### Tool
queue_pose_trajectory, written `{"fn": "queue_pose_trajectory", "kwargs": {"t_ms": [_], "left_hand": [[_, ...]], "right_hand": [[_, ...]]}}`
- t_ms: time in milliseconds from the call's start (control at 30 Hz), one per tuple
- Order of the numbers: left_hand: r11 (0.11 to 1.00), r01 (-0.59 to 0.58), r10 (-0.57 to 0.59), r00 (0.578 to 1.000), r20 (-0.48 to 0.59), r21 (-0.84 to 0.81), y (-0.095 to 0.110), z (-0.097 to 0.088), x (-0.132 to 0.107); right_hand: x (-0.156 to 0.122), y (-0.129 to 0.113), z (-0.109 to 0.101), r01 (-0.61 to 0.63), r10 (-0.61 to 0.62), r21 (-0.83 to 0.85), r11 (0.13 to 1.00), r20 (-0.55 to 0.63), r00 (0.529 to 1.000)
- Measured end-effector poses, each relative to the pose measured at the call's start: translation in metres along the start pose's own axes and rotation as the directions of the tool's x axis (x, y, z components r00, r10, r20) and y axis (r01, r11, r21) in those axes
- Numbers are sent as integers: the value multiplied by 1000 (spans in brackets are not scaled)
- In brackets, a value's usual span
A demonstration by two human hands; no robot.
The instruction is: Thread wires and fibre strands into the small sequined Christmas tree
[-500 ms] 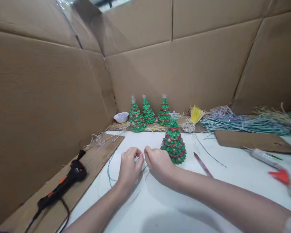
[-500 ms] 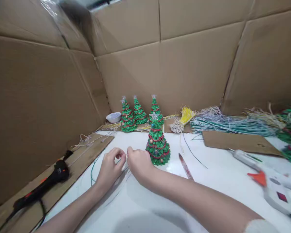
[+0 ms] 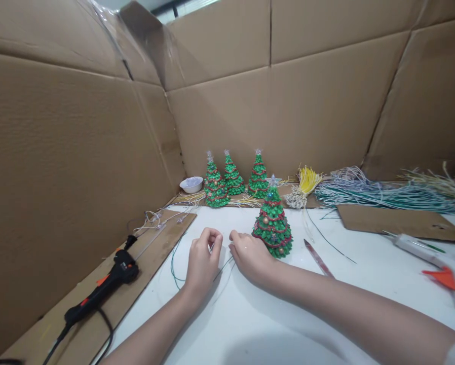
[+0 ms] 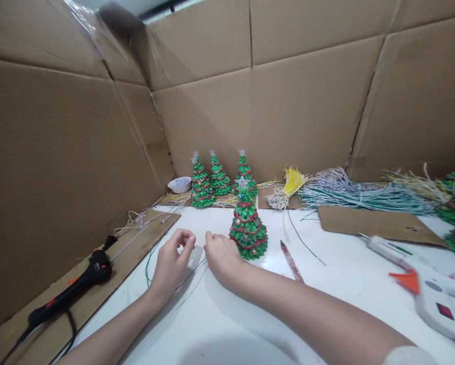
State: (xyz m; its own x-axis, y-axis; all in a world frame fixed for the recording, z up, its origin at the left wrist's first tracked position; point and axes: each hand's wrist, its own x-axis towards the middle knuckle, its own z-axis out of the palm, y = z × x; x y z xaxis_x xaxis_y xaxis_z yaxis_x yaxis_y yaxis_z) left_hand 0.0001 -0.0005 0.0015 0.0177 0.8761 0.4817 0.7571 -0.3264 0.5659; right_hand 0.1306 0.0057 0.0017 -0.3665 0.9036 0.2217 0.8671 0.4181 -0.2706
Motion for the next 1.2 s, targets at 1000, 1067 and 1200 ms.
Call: {"fn": "queue_pose_trajectory", "kwargs": {"t_ms": [1000, 1067, 1200], "left_hand": [[999, 46, -44, 995, 91, -17, 3, -1, -4], [1000, 21, -22, 996, 84, 7, 4, -2, -3], [999, -29, 27, 998, 59, 37, 3, -5, -2]], "right_hand": [[7, 14, -18, 164, -64, 300, 940, -315, 947], [9, 17, -27, 173, -26, 347, 922, -390, 921], [10, 22, -49, 227, 33, 441, 869, -509, 860]]}}
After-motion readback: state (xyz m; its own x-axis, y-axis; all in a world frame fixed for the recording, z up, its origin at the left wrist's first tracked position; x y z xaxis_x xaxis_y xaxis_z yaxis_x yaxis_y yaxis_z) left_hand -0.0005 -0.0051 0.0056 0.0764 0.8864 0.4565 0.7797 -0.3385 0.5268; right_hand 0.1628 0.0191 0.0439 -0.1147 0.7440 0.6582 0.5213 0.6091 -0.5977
